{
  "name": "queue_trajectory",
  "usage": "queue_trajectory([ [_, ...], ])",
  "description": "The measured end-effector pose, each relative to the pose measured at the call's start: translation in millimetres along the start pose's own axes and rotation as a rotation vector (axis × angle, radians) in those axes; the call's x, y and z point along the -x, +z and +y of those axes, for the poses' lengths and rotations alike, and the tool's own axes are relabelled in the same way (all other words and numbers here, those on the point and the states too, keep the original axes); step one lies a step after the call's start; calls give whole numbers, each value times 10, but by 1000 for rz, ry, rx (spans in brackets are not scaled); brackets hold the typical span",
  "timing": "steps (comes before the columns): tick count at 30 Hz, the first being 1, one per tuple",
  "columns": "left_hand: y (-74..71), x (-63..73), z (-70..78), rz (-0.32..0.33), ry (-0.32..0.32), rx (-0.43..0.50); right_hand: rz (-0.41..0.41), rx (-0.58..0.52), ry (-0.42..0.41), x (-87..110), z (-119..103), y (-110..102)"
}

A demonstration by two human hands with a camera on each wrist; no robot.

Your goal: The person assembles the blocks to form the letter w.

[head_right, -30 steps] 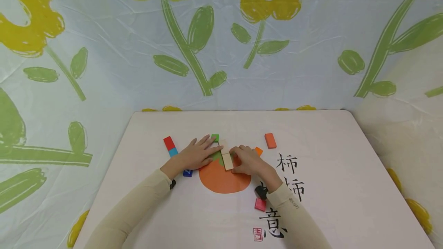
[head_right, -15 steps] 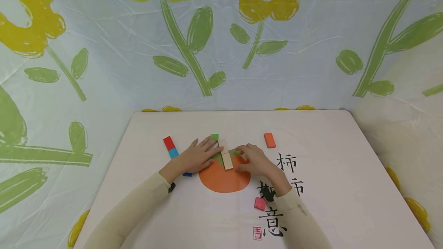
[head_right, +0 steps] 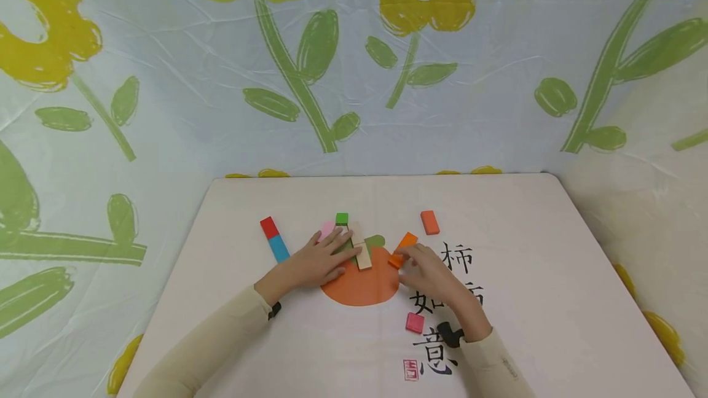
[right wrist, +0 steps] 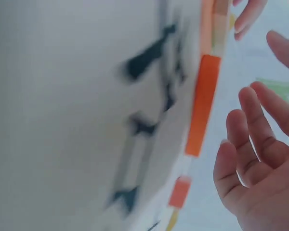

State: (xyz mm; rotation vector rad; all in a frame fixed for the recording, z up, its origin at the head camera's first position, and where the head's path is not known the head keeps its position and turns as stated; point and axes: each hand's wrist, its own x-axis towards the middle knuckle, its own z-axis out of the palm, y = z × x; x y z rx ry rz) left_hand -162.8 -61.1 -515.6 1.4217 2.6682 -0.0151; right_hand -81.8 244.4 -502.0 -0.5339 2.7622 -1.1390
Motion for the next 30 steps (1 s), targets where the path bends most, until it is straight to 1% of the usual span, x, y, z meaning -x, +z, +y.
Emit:
queue_trajectory([
  [4,16,-9,22,-4,0,7,-7,-7,40,146,73,-12],
  [7,30,-17,31,-19,-9,4,-27,-29,62,248,110,-34],
  [9,32,-21,37,-28,-14,0,-52,-50,68,307,134,-49],
  [13,37,-31,43,-32,-13,-13,-127,-110,61,395,195,-70],
  [20,68,-46,37,-44,-14,-25,-233,-169,-30,425,256,-114],
  [28,71,-48,39,-48,-13,-25,-338,-193,-153,410,298,-160],
  [30,71,-46,40,-47,-10,-28,-358,-196,-171,409,304,-167],
])
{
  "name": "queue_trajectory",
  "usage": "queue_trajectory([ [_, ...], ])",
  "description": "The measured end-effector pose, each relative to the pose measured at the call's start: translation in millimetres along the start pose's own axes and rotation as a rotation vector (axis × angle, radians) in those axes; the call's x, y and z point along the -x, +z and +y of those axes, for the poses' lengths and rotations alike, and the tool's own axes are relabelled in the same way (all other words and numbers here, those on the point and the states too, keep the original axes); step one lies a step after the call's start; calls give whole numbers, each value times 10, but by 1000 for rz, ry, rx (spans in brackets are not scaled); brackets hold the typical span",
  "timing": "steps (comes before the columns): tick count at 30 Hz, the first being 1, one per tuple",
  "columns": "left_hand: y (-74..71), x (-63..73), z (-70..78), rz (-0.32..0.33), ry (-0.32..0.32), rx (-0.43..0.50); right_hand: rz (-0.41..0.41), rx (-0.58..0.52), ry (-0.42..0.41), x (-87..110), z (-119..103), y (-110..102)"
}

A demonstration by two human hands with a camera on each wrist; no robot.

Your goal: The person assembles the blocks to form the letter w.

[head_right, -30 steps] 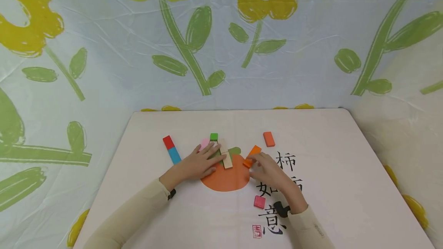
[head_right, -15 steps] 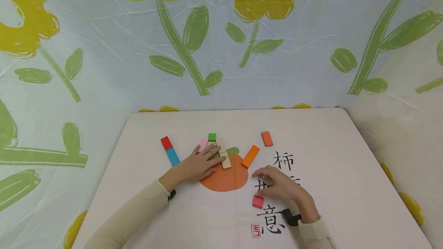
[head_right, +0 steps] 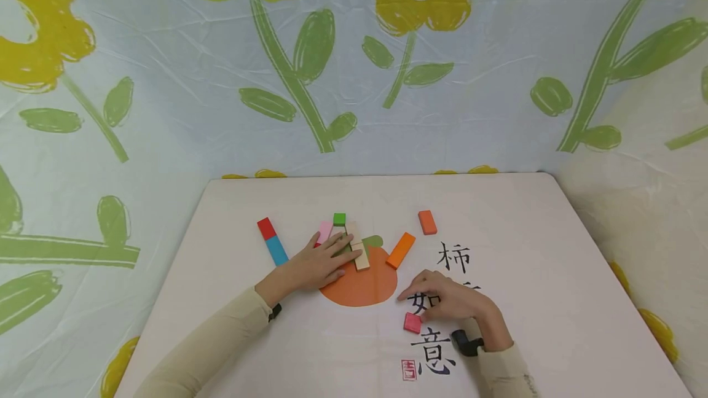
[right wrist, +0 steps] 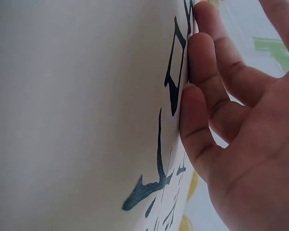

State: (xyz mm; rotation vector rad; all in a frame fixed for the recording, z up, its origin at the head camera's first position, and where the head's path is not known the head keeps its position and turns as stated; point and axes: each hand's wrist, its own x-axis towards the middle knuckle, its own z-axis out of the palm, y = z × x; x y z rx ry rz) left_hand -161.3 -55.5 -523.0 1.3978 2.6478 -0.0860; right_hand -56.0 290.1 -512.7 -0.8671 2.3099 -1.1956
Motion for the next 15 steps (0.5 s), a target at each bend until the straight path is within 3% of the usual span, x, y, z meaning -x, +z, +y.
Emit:
queue_trajectory([
  [7,-9,3,6,-4,-8,3,-45,13,-37,-8,6,-2],
  [15,-26,18,8,-8,-10,16,-25,60,-16,-34,-35,54],
])
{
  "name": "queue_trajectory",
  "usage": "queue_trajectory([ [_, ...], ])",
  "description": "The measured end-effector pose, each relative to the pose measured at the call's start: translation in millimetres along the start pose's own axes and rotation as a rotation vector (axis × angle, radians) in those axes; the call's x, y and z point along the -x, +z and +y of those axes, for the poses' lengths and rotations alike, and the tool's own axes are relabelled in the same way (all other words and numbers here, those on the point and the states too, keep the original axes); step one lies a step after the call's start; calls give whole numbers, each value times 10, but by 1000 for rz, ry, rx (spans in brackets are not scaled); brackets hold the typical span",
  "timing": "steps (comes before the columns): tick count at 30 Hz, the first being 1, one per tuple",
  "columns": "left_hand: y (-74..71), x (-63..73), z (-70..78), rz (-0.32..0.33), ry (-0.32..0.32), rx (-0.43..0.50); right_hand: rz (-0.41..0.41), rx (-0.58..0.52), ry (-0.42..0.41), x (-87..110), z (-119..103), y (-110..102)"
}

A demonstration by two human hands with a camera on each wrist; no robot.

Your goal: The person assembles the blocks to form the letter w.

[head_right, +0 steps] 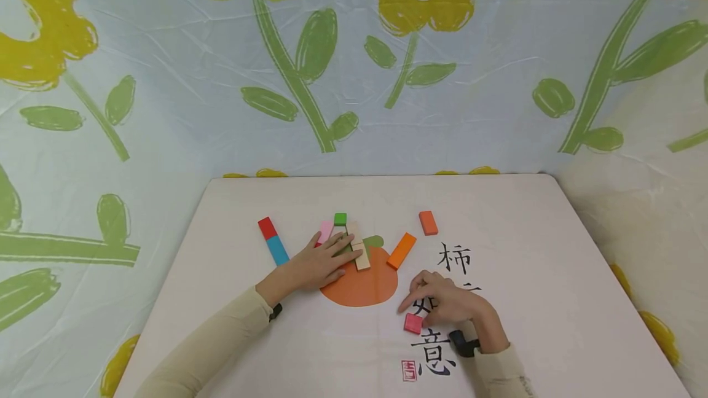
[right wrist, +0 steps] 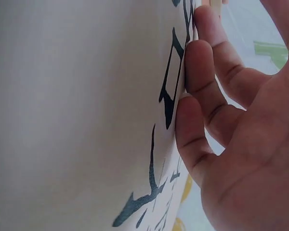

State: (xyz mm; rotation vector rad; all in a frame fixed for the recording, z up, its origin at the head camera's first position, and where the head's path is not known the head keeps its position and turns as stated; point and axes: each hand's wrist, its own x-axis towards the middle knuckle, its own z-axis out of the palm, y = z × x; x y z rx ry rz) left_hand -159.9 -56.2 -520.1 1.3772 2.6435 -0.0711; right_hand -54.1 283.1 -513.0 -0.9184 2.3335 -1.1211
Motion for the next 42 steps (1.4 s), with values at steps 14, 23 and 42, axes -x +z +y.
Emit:
queue_trajectory([
  [14,29,6,4,5,3,17,38,61,70,-30,-39,73],
  [23,36,2,12,3,3,13,185,51,151,-134,-68,164],
  [42,13,2,20,1,-12,22,473,49,297,-676,-126,325],
])
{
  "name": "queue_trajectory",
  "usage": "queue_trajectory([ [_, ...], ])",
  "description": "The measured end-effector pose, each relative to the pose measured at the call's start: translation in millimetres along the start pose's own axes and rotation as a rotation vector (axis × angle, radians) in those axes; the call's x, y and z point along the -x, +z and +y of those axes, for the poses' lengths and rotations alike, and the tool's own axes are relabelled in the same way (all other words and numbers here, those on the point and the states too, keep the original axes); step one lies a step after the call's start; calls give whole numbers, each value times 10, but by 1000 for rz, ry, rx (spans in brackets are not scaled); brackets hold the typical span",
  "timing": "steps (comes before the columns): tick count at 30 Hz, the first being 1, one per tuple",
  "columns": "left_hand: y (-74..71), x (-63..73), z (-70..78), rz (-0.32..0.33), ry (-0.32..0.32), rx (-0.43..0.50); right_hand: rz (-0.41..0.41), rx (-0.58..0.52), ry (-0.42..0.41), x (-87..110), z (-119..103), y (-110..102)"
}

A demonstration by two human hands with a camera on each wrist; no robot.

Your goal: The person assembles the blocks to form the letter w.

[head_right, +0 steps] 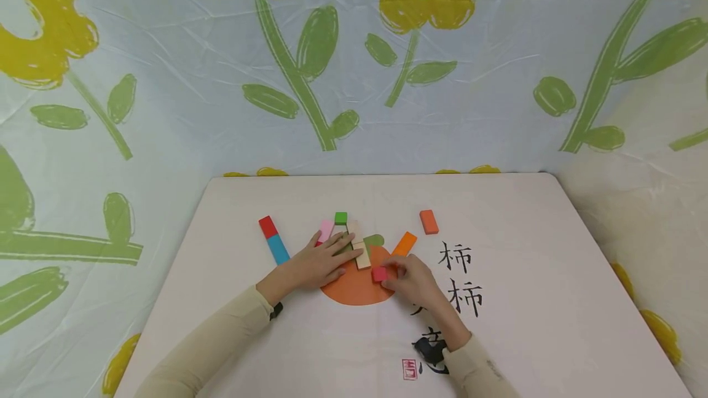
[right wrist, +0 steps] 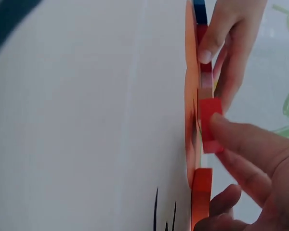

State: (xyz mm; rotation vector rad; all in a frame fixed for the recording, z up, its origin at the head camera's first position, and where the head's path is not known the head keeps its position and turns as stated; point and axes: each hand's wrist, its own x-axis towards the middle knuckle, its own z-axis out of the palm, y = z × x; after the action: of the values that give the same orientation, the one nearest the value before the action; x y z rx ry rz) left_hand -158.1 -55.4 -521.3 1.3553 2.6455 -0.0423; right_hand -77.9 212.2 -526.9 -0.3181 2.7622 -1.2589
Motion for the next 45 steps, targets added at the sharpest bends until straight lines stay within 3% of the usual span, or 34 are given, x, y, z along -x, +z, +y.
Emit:
queue_trajectory([
  [18,-13,8,-14,10,14,-7,16,35,117,-65,-89,58],
  [32,-24,2,-12,0,6,-12,12,48,120,-61,-105,55],
  [45,-34,-3,-6,35,24,-26,8,48,106,-54,-95,55],
])
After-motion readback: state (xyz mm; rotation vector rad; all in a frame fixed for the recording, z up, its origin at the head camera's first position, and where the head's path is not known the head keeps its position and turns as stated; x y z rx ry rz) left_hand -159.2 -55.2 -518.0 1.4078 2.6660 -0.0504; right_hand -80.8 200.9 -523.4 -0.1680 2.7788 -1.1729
